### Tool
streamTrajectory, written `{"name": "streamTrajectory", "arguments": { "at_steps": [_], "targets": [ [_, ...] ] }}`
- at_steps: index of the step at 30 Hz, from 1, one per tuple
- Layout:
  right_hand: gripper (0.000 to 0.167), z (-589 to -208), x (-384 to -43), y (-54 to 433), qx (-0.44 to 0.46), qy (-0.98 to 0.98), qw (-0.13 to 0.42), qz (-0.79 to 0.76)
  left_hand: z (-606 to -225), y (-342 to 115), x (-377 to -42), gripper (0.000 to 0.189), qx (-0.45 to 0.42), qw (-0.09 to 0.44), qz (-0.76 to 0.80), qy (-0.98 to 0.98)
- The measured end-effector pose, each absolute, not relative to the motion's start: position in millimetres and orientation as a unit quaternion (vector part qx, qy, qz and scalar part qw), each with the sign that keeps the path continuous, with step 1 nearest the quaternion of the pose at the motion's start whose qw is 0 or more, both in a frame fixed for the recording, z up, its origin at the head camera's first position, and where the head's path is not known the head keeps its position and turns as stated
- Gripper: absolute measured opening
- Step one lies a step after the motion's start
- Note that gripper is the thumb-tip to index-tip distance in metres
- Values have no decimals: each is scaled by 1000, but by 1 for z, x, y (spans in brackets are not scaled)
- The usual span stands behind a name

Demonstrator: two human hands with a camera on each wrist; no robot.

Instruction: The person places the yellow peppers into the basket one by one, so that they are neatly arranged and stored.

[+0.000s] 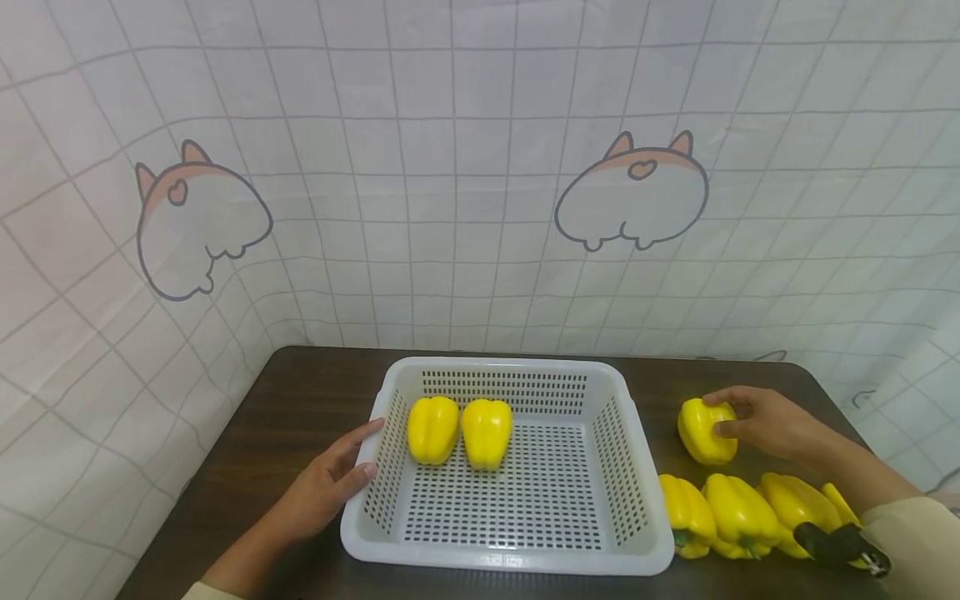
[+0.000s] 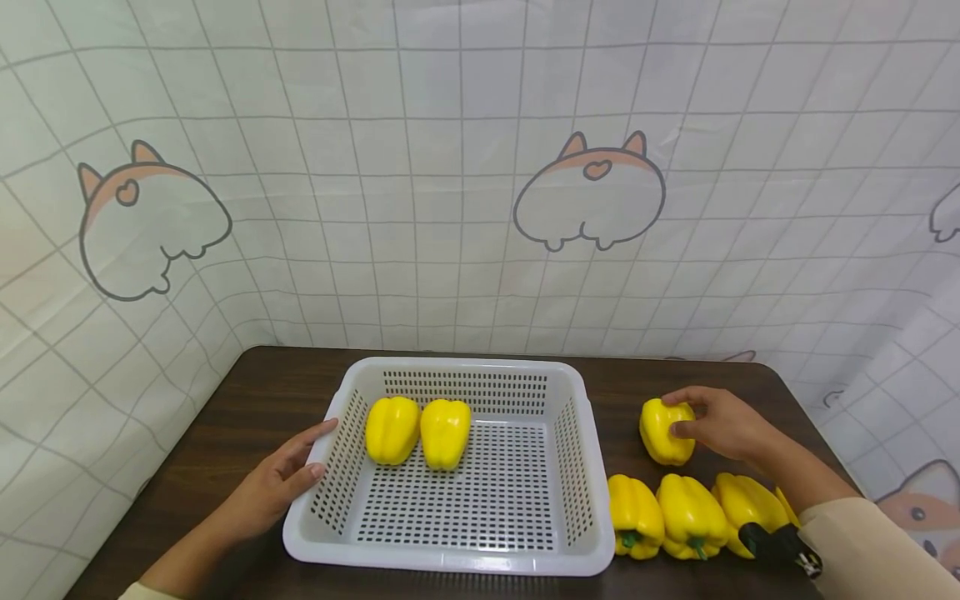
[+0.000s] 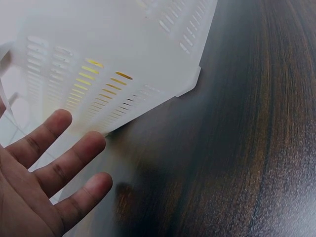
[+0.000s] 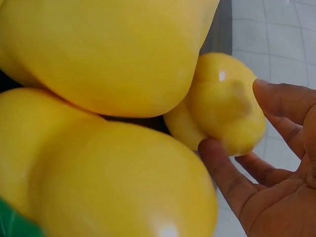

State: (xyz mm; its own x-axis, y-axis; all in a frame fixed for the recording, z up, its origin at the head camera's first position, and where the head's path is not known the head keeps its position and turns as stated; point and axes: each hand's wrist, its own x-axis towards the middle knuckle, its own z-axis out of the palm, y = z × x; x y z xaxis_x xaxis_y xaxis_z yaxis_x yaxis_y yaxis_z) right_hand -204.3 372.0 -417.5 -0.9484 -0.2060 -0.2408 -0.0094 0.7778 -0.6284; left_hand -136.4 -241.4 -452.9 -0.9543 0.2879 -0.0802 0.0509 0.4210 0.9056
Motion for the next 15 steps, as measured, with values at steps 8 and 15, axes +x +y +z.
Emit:
{"name": "streamTrajectory", "arguments": {
  "at_steps": [8,15],
  "targets": [
    [63,-420,-207,372,-43,915,160,-369,-454,-242,-137,62,113,114,535,830],
    [63,-423,-209,373,-44,916,152,-367,-454,-242,-137,62,106,111,531,833]
  ]
}}
